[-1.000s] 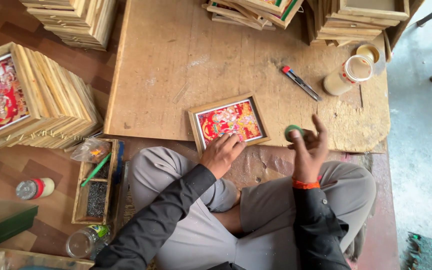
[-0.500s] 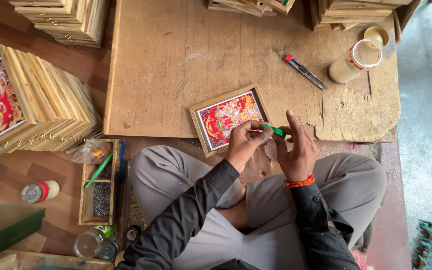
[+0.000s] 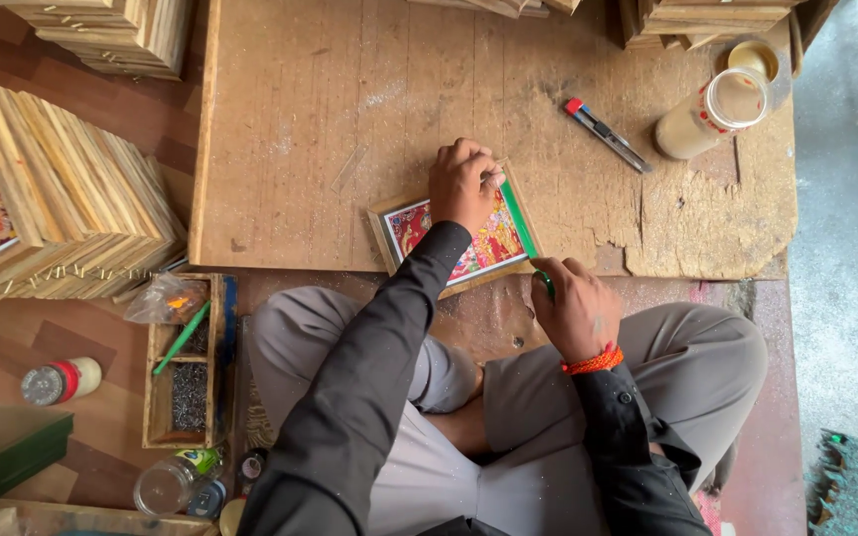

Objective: The person sits cross-legged on the floor at a low workbench and applies green tape along the edges of framed religious pictures, pressing the tape down around each frame border. They place finished frames onto a stack, then pick up a new frame from a pile and repeat the taping, and at one point stack a bundle of empty wooden frames aside.

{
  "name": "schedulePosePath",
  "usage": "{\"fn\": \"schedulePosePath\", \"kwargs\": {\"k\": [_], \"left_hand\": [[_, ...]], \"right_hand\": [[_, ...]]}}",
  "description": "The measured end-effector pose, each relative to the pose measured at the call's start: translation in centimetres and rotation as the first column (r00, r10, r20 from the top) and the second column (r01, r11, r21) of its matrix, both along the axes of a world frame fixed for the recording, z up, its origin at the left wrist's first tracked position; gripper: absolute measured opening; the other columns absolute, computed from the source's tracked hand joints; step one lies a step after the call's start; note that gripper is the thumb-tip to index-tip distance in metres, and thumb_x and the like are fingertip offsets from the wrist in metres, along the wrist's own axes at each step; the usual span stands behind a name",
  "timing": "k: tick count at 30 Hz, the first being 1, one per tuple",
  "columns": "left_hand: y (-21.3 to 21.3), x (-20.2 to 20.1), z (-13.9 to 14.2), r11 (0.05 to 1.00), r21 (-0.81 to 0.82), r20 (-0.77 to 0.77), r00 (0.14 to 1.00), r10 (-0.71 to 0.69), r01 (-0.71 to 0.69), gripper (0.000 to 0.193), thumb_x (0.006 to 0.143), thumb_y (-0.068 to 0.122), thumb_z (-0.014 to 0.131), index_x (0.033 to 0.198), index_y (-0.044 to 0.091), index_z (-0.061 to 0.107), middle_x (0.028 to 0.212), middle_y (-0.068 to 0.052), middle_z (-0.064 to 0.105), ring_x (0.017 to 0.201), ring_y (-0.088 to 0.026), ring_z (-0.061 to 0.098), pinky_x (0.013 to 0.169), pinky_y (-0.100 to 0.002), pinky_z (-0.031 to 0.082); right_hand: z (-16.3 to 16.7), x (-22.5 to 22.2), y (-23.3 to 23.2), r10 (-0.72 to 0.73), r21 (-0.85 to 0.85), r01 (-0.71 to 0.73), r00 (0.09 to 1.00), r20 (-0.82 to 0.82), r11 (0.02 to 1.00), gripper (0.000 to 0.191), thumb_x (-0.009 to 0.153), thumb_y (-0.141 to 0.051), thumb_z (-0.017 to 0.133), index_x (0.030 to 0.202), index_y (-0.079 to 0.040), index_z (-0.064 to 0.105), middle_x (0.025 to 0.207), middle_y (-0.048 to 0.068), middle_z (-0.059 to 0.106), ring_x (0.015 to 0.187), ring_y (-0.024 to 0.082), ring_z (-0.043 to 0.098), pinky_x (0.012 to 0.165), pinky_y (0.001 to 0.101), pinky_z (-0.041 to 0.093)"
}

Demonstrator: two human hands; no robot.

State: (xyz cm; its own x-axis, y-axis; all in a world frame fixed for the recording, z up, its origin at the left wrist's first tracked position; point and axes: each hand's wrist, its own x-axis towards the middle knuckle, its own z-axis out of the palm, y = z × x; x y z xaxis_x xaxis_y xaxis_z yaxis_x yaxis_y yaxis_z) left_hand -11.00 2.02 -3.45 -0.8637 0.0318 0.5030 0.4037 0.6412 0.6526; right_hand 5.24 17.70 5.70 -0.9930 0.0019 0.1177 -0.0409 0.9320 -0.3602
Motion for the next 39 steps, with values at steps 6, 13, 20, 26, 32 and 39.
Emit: {"fn": "schedulePosePath", "kwargs": {"k": [6, 13, 20, 26, 32, 39], "left_hand": [[0.5, 0.7, -1.4, 0.999, -0.042, -0.003, 1.0, 0.016, -0.016, 0.014, 0.082, 0.01, 0.081, 0.082, 0.012, 0.067, 0.104, 0.001, 0.06, 0.101, -0.025, 0.057, 0.089, -0.044, 0.045], [0.3, 0.9, -0.8, 0.996, -0.09, 0.0, 1.0, 0.015, -0.015, 0.013, 0.084, 0.009, 0.079, 0.087, 0.011, 0.067, 0.105, 0.0, 0.06, 0.102, -0.024, 0.057, 0.09, -0.045, 0.045], [0.5, 1.1, -0.4, 0.987, -0.156, -0.003, 0.999, 0.046, -0.046, 0.013, 0.086, 0.013, 0.081, 0.088, 0.012, 0.067, 0.101, -0.001, 0.058, 0.099, -0.024, 0.056, 0.085, -0.046, 0.045], [-0.3, 0.3, -0.1, 0.992, -0.125, 0.169, 0.985, 0.027, -0.006, 0.017, 0.086, 0.007, 0.076, 0.101, 0.009, 0.067, 0.116, -0.008, 0.061, 0.109, -0.027, 0.06, 0.092, -0.045, 0.05], [-1.5, 5.7, 0.2, 0.698, -0.495, 0.128, 0.838, -0.531, 0.518, 0.043, 0.08, -0.006, 0.064, 0.108, 0.025, 0.077, 0.154, -0.012, 0.043, 0.146, -0.036, 0.036, 0.12, -0.055, 0.03], [-3.0, 2.8, 2.2, 0.656, -0.475, 0.15, 0.789, -0.596, 0.586, 0.028, 0.093, 0.01, 0.063, 0.105, 0.03, 0.079, 0.154, -0.014, 0.042, 0.15, -0.04, 0.026, 0.125, -0.059, 0.011]], "right_hand": [[-0.9, -0.4, -0.1, 0.025, 0.059, -0.03, 0.996, 0.081, 0.998, 0.036, 0.093, -0.024, 0.061, 0.127, -0.025, 0.072, 0.087, 0.01, 0.066, 0.075, 0.033, 0.068, 0.064, 0.0464, 0.052], [-0.8, -0.9, -0.9, 0.005, 0.102, -0.018, 0.992, 0.126, 0.995, 0.04, 0.09, -0.022, 0.059, 0.129, -0.025, 0.071, 0.087, 0.01, 0.066, 0.074, 0.033, 0.069, 0.062, 0.0464, 0.052], [-1.3, -1.7, -1.2, 0.006, 0.137, -0.027, 0.988, 0.152, 0.99, 0.039, 0.087, -0.02, 0.061, 0.125, -0.025, 0.071, 0.087, 0.01, 0.068, 0.073, 0.033, 0.07, 0.062, 0.0466, 0.053], [-1.7, -1.0, -0.8, 0.038, 0.127, -0.049, 0.995, 0.089, 0.991, 0.036, 0.093, -0.02, 0.062, 0.128, -0.025, 0.063, 0.09, 0.009, 0.07, 0.078, 0.032, 0.071, 0.062, 0.0463, 0.052], [-2.5, -1.3, -0.2, 0.026, 0.049, -0.03, 0.997, 0.073, 0.998, 0.058, 0.087, -0.024, 0.068, 0.142, -0.02, 0.05, 0.102, 0.014, 0.074, 0.082, 0.035, 0.072, 0.062, 0.0461, 0.055], [-2.1, -1.3, -0.2, 0.001, 0.047, -0.005, 0.995, 0.095, 0.999, 0.054, 0.087, -0.023, 0.066, 0.139, -0.024, 0.055, 0.098, 0.011, 0.074, 0.082, 0.035, 0.072, 0.063, 0.048, 0.055]]}}
